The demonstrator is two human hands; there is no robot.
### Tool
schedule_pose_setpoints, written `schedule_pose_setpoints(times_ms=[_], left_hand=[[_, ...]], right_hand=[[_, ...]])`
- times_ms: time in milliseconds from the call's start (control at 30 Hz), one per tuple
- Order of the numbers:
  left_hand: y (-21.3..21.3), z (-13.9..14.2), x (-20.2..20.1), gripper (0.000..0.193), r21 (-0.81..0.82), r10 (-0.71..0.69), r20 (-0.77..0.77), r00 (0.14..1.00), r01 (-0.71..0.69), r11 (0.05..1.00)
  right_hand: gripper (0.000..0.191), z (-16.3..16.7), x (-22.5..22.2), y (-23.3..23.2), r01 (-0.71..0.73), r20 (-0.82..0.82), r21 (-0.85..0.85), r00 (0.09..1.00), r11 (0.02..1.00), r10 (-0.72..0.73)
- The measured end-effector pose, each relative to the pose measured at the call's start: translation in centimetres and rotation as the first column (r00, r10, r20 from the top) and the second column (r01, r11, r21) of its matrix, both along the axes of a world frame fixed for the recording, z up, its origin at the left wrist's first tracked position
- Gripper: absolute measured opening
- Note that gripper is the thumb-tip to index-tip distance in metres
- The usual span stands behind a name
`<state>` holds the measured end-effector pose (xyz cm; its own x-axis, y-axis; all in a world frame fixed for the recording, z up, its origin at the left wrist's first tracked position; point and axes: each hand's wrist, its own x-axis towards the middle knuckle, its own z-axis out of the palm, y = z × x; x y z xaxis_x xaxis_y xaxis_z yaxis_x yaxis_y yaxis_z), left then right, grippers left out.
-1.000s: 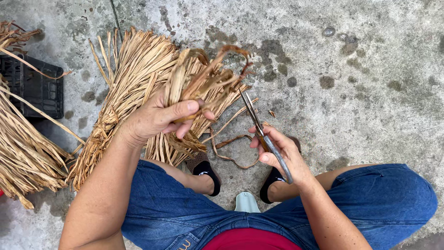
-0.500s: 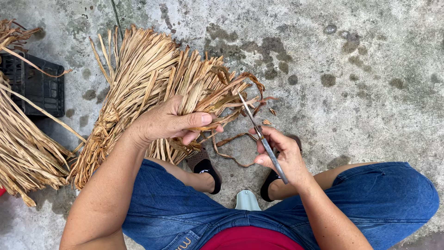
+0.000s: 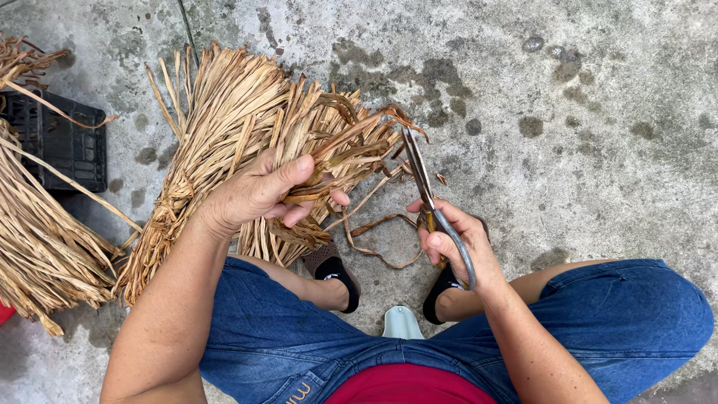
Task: The person sits cross-legged on a concrete floor and uses shears to trim the ends of dried plant stalks. They repeatedly pick up stalks, align them, and cut the tips, placing the trimmed pieces aside.
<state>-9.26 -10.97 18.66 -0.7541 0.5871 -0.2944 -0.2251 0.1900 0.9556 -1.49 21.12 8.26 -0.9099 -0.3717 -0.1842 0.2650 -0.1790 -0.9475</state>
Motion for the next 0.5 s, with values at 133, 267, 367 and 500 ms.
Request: schedule_pose_setpoints(times_ms=[133,267,367,500], left_hand=[[0.5,0.5,-0.1,0.068,-0.126,-0.028,0.040,0.999,0.033,0.991],[0.9,0.7,-0.1,0.067,-0.143,-0.068,0.043,0.997,0.073,0.987],[1.3,0.7,-0.1,0.061,-0.138,-0.076,0.059,0.995,0.084,0.987],[1.8,0.8,0.0,0.058,-0.172,-0.091,0.063,0.994,0.101,0.980]], right_hand=[[0.077,0.8,0.0,-0.1,-0.062,-0.045,0.101,0.997,0.993,0.066],[0.076,1.1,0.0,-0.1,-0.078,-0.041,0.154,0.996,0.985,0.085],[0.074,1.0,-0.1,-0.1,-0.086,-0.050,0.180,0.994,0.980,0.097],[0.068,0.9,0.0,-0.1,-0.091,-0.054,0.198,0.993,0.976,0.104]])
